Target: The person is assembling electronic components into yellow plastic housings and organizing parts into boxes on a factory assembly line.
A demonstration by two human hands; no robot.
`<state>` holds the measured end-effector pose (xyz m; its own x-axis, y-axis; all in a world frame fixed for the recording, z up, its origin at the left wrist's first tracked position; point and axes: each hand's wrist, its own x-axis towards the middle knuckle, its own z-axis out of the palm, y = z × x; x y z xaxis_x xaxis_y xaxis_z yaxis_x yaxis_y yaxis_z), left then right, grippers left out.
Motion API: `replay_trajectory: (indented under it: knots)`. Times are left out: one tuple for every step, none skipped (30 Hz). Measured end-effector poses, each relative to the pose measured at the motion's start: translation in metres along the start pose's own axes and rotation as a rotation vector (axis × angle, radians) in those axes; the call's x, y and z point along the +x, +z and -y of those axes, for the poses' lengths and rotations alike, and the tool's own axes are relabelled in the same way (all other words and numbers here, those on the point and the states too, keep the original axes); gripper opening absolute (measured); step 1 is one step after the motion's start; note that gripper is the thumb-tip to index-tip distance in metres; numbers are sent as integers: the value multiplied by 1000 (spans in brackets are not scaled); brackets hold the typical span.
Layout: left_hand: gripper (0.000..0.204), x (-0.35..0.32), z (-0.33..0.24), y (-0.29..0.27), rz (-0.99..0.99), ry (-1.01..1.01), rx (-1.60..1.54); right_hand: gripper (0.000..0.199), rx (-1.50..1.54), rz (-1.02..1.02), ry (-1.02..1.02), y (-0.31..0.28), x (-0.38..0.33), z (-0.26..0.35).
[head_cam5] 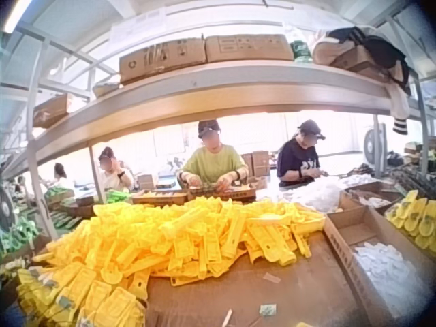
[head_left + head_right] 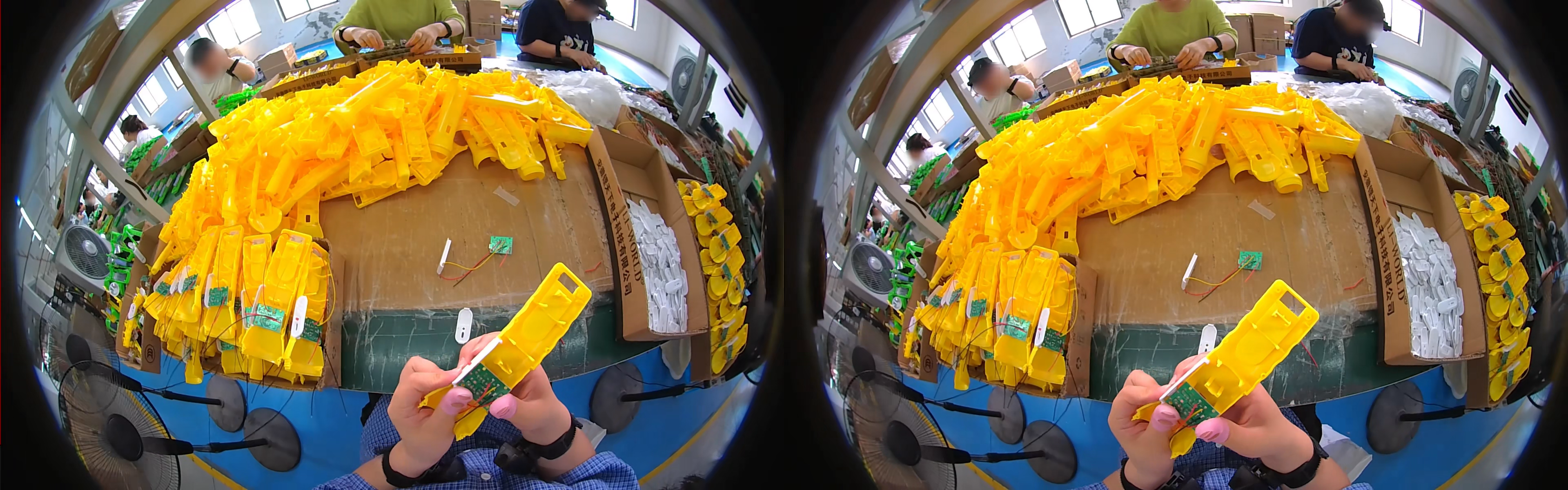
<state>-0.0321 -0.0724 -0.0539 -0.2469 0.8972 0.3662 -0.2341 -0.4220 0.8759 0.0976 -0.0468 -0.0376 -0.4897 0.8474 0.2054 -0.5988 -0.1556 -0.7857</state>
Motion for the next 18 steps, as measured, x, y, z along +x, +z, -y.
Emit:
replay_trajectory:
  knots:
    - [18,0,-1,0,0,-1,-1,53,-1,-1,1,-1,0,0]
    - [18,1,-2,1,14,27,62,53,-3,4,-19,-2,-1,-1]
    - [18,1,-2,0,27,55,127,52,-4,11,-37,-3,-1,-2]
    - [18,1,-3,0,25,55,127,52,-4,13,-36,-2,-1,-1]
    - [19,0,-3,-1,37,62,145,52,32,-6,-23,1,-1,0]
    - [19,0,-4,-1,53,68,162,51,67,-28,-12,4,-2,2]
    - [19,1,-4,-2,55,67,161,51,67,-31,-12,6,-2,2]
    - [18,3,-4,-3,72,72,161,51,36,-40,-40,9,-2,2]
    - [18,3,-5,-3,89,80,161,52,4,-48,-68,11,-3,3]
    - [18,3,-5,-3,89,80,162,53,-97,-24,-124,8,-3,1]
    - [17,3,-3,-4,103,43,94,53,-97,-23,-124,6,-3,1]
    - [16,2,-2,-4,115,6,26,54,-142,0,-144,4,-3,1]
    - [16,2,-1,-4,114,6,26,54,-188,23,-163,2,-3,0]
    - [16,1,0,-3,102,-26,6,54,-188,24,-162,2,-3,-1]
    - [15,0,0,-3,93,-57,-15,54,-160,7,-170,2,-3,-3]
    - [15,0,0,-2,93,-56,-16,54,-133,-10,-178,3,-3,-3]
    - [15,-1,0,-2,86,-17,25,54,-134,-10,-179,3,-4,-1]
    - [16,-1,0,-2,80,21,65,54,-87,-21,-120,5,-5,2]
